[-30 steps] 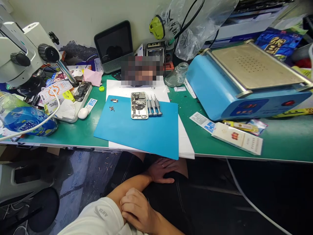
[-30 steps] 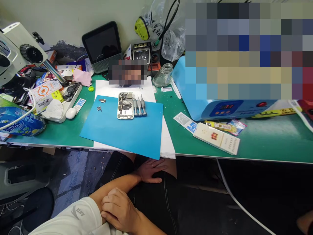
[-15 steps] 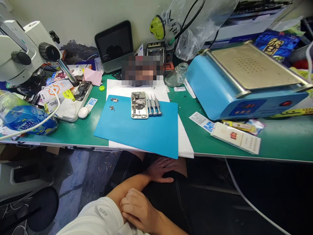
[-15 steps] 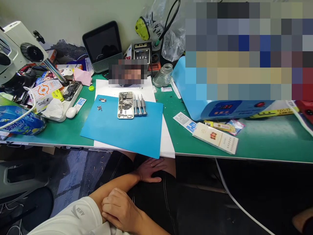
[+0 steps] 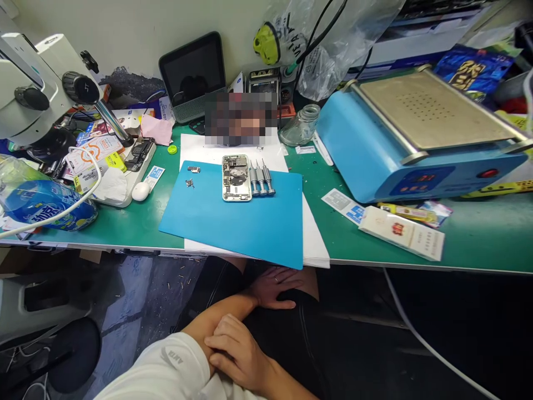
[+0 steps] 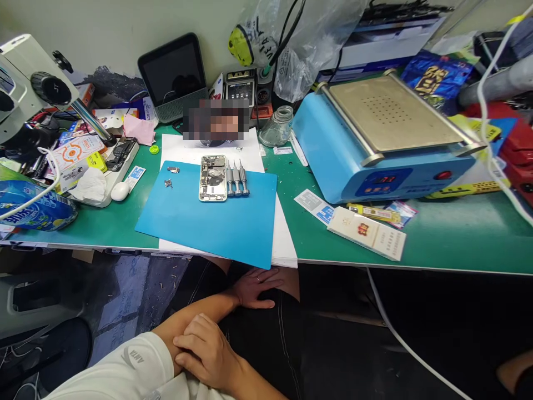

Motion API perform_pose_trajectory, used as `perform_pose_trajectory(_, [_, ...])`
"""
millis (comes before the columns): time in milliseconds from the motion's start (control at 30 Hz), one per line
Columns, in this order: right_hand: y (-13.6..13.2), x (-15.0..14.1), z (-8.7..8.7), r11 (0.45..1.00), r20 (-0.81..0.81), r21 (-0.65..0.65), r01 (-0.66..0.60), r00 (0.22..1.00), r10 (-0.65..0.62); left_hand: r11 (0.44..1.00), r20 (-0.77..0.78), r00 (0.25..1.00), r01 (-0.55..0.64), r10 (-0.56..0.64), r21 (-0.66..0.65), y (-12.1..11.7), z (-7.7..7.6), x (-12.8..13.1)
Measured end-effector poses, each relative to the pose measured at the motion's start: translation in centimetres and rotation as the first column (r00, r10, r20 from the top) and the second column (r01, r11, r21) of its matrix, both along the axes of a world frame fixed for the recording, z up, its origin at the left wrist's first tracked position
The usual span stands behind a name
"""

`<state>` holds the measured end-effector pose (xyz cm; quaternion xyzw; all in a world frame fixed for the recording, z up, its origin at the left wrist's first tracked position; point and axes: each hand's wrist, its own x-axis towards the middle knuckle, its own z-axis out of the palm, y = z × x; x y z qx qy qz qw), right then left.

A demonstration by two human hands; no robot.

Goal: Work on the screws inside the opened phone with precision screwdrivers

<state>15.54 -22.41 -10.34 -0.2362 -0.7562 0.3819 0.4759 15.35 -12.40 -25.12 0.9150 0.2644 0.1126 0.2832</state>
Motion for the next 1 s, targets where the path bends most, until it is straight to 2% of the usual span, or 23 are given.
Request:
perform_pose_trajectory(267, [0.2,0.2,0.1,0.997,-0.013,-0.059,-0.045,0.999,0.045,1.000,-0.032,0.999,0.012,-0.012,-0.003,0.0,0.2,0.0])
perform_pose_trajectory(433, [0.6,0.6,0.8,0.991,-0.027,-0.041,-0.128,0.992,0.127,1.000,-0.073,0.997,0.022,-0.022,-0.006,0.0,0.5,0.0])
perform_pose_trajectory(600, [0.3,0.1,0.4,0.999,-0.064,0.002,-0.034,0.997,0.034,1.000,-0.083,0.996,0.019,-0.018,0.013,0.0,0.8,0.0])
perform_pose_trajectory(700, [0.4,-0.8,0.9,1.000,-0.068,0.005,-0.006,0.998,0.007,0.999,-0.074,0.997,0.023,-0.021,0.025,0.1,0.7,0.0])
perform_pose_trajectory(733, [0.6,-1.2,1.3,1.000,-0.072,0.001,-0.017,0.997,0.017,0.999,-0.072,0.997,0.024,-0.022,0.027,0.1,0.7,0.1])
perform_pose_trajectory(900, [2.4,-3.2,3.7,0.967,-0.141,0.003,-0.255,0.957,0.253,0.999,-0.090,0.996,0.020,-0.017,0.040,0.1,0.7,0.1])
perform_pose_trajectory(1000, [2.9,-3.3,3.2,0.949,-0.121,-0.024,-0.315,0.943,0.310,0.999,-0.086,0.996,0.012,-0.007,0.052,0.0,0.7,0.0])
